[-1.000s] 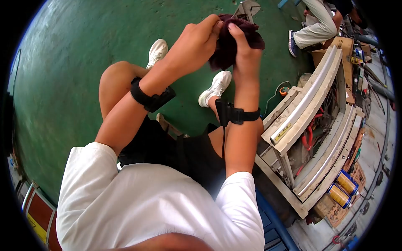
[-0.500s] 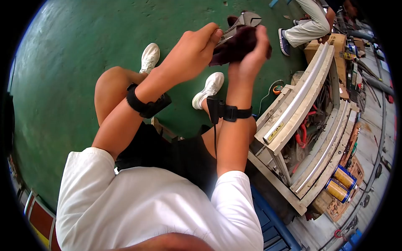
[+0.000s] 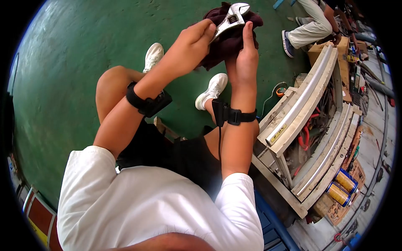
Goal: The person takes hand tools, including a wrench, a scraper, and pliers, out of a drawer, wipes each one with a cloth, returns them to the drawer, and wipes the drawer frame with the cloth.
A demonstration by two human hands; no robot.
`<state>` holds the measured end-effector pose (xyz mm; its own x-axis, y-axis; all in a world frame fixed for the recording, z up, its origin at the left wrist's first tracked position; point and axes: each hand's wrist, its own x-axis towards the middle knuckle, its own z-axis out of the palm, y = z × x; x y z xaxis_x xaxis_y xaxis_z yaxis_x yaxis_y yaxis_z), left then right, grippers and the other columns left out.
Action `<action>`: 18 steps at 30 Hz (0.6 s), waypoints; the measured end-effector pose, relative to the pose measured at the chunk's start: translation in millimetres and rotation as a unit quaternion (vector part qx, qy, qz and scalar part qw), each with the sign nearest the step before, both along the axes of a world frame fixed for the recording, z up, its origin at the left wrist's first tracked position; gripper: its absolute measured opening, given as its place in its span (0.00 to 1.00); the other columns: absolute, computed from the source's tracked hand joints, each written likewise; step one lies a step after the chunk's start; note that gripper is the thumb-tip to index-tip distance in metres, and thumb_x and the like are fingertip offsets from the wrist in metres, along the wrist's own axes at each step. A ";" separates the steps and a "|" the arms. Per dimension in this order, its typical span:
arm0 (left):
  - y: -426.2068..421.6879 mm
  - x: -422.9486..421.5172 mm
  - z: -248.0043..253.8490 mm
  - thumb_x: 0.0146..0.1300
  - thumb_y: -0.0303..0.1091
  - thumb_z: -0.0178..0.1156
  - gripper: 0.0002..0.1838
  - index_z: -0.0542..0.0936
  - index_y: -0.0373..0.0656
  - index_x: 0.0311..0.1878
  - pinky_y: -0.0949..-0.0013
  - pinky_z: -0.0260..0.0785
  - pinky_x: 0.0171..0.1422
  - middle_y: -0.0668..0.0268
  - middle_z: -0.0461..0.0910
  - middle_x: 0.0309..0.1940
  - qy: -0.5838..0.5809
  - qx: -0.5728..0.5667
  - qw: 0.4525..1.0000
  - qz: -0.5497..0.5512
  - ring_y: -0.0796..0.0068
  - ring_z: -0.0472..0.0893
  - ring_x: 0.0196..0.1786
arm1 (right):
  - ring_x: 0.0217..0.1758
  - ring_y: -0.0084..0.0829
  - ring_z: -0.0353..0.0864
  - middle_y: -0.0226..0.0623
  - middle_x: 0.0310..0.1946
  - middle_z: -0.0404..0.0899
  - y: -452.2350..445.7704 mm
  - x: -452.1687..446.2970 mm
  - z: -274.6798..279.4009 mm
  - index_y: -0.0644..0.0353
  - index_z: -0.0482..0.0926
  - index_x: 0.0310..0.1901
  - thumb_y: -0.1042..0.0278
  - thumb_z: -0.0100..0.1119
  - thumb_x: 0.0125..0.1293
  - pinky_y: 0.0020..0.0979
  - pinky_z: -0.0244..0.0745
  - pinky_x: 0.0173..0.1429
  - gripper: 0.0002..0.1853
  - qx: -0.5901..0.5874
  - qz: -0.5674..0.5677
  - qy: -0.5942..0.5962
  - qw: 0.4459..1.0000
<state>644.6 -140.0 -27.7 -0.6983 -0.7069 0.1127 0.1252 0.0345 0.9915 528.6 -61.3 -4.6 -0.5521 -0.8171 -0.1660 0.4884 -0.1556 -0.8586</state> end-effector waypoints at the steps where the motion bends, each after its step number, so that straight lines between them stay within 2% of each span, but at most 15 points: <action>1: -1.8 -0.6 -0.8 0.79 0.41 0.45 0.17 0.70 0.37 0.37 0.72 0.60 0.28 0.71 0.68 0.20 0.003 -0.005 1.000 0.007 0.82 0.65 0.24 | 0.56 0.34 0.80 0.40 0.54 0.79 0.7 -0.5 -0.6 0.63 0.72 0.60 0.47 0.48 0.77 0.36 0.74 0.61 0.26 -0.001 0.001 0.000 1.000; 5: -4.7 0.3 9.9 0.79 0.44 0.44 0.18 0.71 0.40 0.38 0.74 0.55 0.23 0.72 0.65 0.17 0.024 0.044 0.999 0.023 0.83 0.61 0.19 | 0.55 0.33 0.81 0.39 0.52 0.80 0.5 5.2 1.1 0.64 0.73 0.59 0.48 0.47 0.77 0.36 0.74 0.62 0.25 -0.032 0.015 -0.014 0.999; 6: -6.1 4.1 19.4 0.78 0.44 0.44 0.17 0.71 0.41 0.38 0.74 0.52 0.21 0.73 0.62 0.16 0.013 0.129 0.991 -0.035 0.84 0.59 0.17 | 0.54 0.33 0.81 0.38 0.52 0.81 -0.3 6.9 5.4 0.64 0.74 0.58 0.48 0.47 0.78 0.36 0.74 0.62 0.24 -0.060 0.007 -0.003 0.998; 7: -5.7 6.0 23.9 0.78 0.45 0.43 0.17 0.71 0.42 0.38 0.74 0.48 0.18 0.75 0.60 0.15 0.003 0.214 0.972 -0.093 0.85 0.56 0.15 | 0.50 0.29 0.81 0.34 0.47 0.81 -0.7 8.7 10.3 0.62 0.77 0.55 0.50 0.48 0.78 0.32 0.75 0.57 0.21 -0.065 -0.003 0.005 0.998; 8: -4.2 6.0 23.6 0.78 0.45 0.43 0.17 0.71 0.42 0.38 0.74 0.48 0.18 0.75 0.60 0.15 0.004 0.217 0.972 -0.093 0.85 0.56 0.15 | 0.50 0.29 0.81 0.34 0.47 0.81 0.0 6.6 3.2 0.62 0.77 0.55 0.50 0.48 0.78 0.32 0.75 0.57 0.21 -0.063 -0.002 0.006 0.998; 10: -3.5 5.9 24.4 0.76 0.44 0.40 0.15 0.69 0.45 0.36 0.75 0.43 0.15 0.77 0.55 0.13 0.042 0.347 0.927 -0.138 0.85 0.52 0.12 | 0.46 0.23 0.79 0.30 0.43 0.81 -5.4 6.9 -7.5 0.60 0.79 0.51 0.54 0.52 0.77 0.26 0.73 0.51 0.17 0.014 -0.017 0.066 0.998; 11: -6.6 6.4 25.5 0.76 0.44 0.40 0.15 0.69 0.45 0.36 0.75 0.43 0.15 0.77 0.55 0.13 0.045 0.345 0.928 -0.135 0.85 0.52 0.12 | 0.42 0.19 0.76 0.27 0.39 0.80 -9.9 11.7 -14.1 0.60 0.79 0.50 0.60 0.55 0.75 0.23 0.70 0.47 0.13 -0.028 -0.027 0.201 0.979; 13: -15.8 10.5 25.5 0.74 0.41 0.37 0.14 0.68 0.48 0.34 0.77 0.43 0.12 0.79 0.54 0.12 0.092 0.490 0.857 -0.133 0.86 0.52 0.11 | 0.43 0.19 0.77 0.28 0.39 0.81 -13.7 16.7 -16.1 0.63 0.79 0.52 0.67 0.56 0.73 0.22 0.70 0.50 0.12 -0.044 0.000 0.299 0.953; 14: -20.0 12.1 23.0 0.74 0.41 0.37 0.14 0.68 0.48 0.34 0.77 0.43 0.12 0.79 0.54 0.12 0.090 0.488 0.858 -0.131 0.86 0.52 0.11 | 0.43 0.19 0.77 0.29 0.39 0.82 -14.9 19.8 -15.4 0.64 0.79 0.53 0.70 0.55 0.72 0.22 0.71 0.51 0.12 -0.044 0.009 0.336 0.941; 16: -24.8 15.8 20.0 0.73 0.40 0.36 0.14 0.68 0.49 0.33 0.80 0.44 0.11 0.81 0.52 0.12 0.127 0.557 0.804 -0.162 0.89 0.52 0.11 | 0.42 0.20 0.79 0.30 0.39 0.82 -14.6 16.9 -9.0 0.65 0.78 0.55 0.73 0.54 0.71 0.22 0.72 0.52 0.14 -0.047 0.018 0.344 0.938; 18: -24.5 18.5 20.0 0.73 0.41 0.36 0.14 0.68 0.50 0.34 0.82 0.45 0.10 0.82 0.52 0.12 0.131 0.568 0.793 -0.180 0.90 0.51 0.11 | 0.42 0.22 0.80 0.31 0.39 0.83 -13.0 18.0 -6.8 0.66 0.78 0.57 0.75 0.53 0.69 0.23 0.73 0.52 0.16 -0.048 0.027 0.354 0.934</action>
<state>663.1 -164.5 -7.7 -0.9355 -0.2170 -0.2790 0.1309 -0.9459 0.2967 546.5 -74.4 -11.5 -0.4534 -0.8394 0.2997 -0.1867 -0.2393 -0.9528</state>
